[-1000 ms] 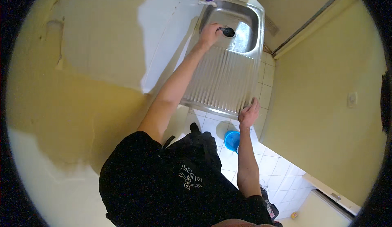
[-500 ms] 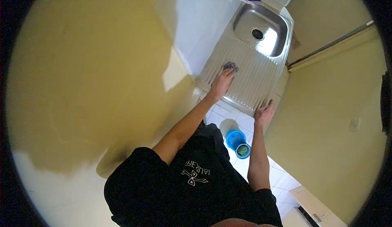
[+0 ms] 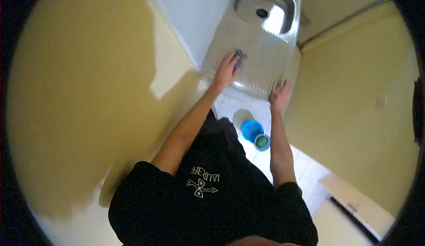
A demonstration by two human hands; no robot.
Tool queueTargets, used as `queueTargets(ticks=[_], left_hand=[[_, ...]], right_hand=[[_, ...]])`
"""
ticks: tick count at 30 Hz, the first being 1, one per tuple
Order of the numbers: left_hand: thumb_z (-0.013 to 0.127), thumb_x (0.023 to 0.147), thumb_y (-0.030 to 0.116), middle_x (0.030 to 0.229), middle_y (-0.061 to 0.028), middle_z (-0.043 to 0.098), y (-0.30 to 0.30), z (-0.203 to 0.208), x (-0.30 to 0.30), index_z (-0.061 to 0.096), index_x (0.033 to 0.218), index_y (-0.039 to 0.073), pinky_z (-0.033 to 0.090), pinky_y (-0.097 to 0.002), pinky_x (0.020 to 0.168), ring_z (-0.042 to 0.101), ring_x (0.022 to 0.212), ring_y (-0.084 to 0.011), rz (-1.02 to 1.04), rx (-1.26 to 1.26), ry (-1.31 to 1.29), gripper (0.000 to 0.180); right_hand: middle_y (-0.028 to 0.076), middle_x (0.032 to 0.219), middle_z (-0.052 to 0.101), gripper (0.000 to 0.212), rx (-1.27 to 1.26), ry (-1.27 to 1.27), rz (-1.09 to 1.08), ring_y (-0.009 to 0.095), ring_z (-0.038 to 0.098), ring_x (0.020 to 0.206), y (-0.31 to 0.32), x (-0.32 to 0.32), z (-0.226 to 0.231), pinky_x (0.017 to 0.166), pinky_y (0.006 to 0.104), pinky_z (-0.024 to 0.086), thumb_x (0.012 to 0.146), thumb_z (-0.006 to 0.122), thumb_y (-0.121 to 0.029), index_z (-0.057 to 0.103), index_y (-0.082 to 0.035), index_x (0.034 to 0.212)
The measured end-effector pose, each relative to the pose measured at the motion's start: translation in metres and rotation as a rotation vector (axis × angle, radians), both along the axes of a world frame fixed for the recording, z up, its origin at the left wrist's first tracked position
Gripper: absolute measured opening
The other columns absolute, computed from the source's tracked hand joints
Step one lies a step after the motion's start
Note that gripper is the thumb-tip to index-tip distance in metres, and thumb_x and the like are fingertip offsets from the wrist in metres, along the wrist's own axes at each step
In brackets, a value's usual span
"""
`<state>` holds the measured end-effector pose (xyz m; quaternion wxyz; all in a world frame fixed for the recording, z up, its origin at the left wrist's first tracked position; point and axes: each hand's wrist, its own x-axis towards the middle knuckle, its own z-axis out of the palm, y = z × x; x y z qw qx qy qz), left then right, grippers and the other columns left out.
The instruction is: The person wipes the sink basin and draining board with a sponge, then scrubs the sink edges and the surrounding wall with a brush.
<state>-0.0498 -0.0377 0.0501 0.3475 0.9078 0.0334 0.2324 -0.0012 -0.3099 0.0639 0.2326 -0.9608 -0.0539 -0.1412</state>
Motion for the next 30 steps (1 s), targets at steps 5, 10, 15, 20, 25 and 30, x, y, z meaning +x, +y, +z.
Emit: queueTargets(ticks=[5,10,15,20,25,30], left_hand=[[0.069,0.087,0.017,0.141,-0.0189,0.051,-0.007,0.002,0.015,0.055,0.132,0.001,0.037,-0.0450,0.113,0.045,0.133,-0.0380,-0.094,0.079,-0.046,0.050],[0.065,0.089,0.012,0.133,-0.0187,0.056,-0.014,-0.002,0.015,0.057,0.128,0.001,0.037,-0.0471,0.111,0.050,0.127,-0.0369,-0.046,0.017,-0.103,0.042],[0.066,0.090,0.013,0.134,-0.0164,0.055,-0.011,0.007,0.011,0.057,0.129,0.004,0.040,-0.0464,0.109,0.050,0.126,-0.0368,-0.037,0.092,-0.114,0.041],[0.066,0.089,0.012,0.128,-0.0129,0.055,-0.016,0.018,0.002,0.058,0.129,0.008,0.043,-0.0473,0.100,0.053,0.117,-0.0355,-0.005,0.084,-0.091,0.041],[0.068,0.089,0.017,0.120,-0.0146,0.057,-0.018,0.024,-0.001,0.058,0.129,0.010,0.048,-0.0435,0.094,0.056,0.109,-0.0352,0.043,0.066,-0.104,0.042],[0.070,0.089,0.021,0.117,-0.0163,0.059,-0.024,0.023,0.003,0.058,0.128,0.009,0.049,-0.0429,0.091,0.059,0.105,-0.0364,0.081,-0.073,-0.113,0.043]], right_hand=[[0.027,0.138,0.050,0.050,0.079,0.002,-0.010,0.044,0.045,0.129,-0.010,0.011,-0.019,0.108,0.0493,0.037,0.091,0.050,-0.013,0.044,0.004,0.137],[0.026,0.139,0.048,0.048,0.060,-0.044,-0.036,0.044,0.044,0.129,-0.009,0.009,-0.015,0.108,0.0491,0.037,0.093,0.048,-0.012,0.043,0.004,0.138],[0.027,0.137,0.049,0.045,0.086,-0.027,-0.049,0.044,0.045,0.127,-0.006,0.007,-0.010,0.107,0.0490,0.037,0.095,0.047,-0.012,0.044,0.004,0.137],[0.026,0.140,0.048,0.050,0.085,-0.065,-0.015,0.043,0.043,0.131,-0.011,0.008,-0.014,0.110,0.0491,0.035,0.091,0.050,-0.011,0.043,0.004,0.138],[0.026,0.138,0.049,0.043,0.070,-0.111,0.017,0.043,0.046,0.126,-0.009,0.003,-0.009,0.106,0.0484,0.038,0.096,0.047,-0.012,0.046,0.004,0.136],[0.026,0.142,0.046,0.049,0.082,-0.173,0.119,0.044,0.041,0.132,-0.010,0.005,-0.005,0.112,0.0507,0.033,0.090,0.050,-0.009,0.045,0.005,0.137]])
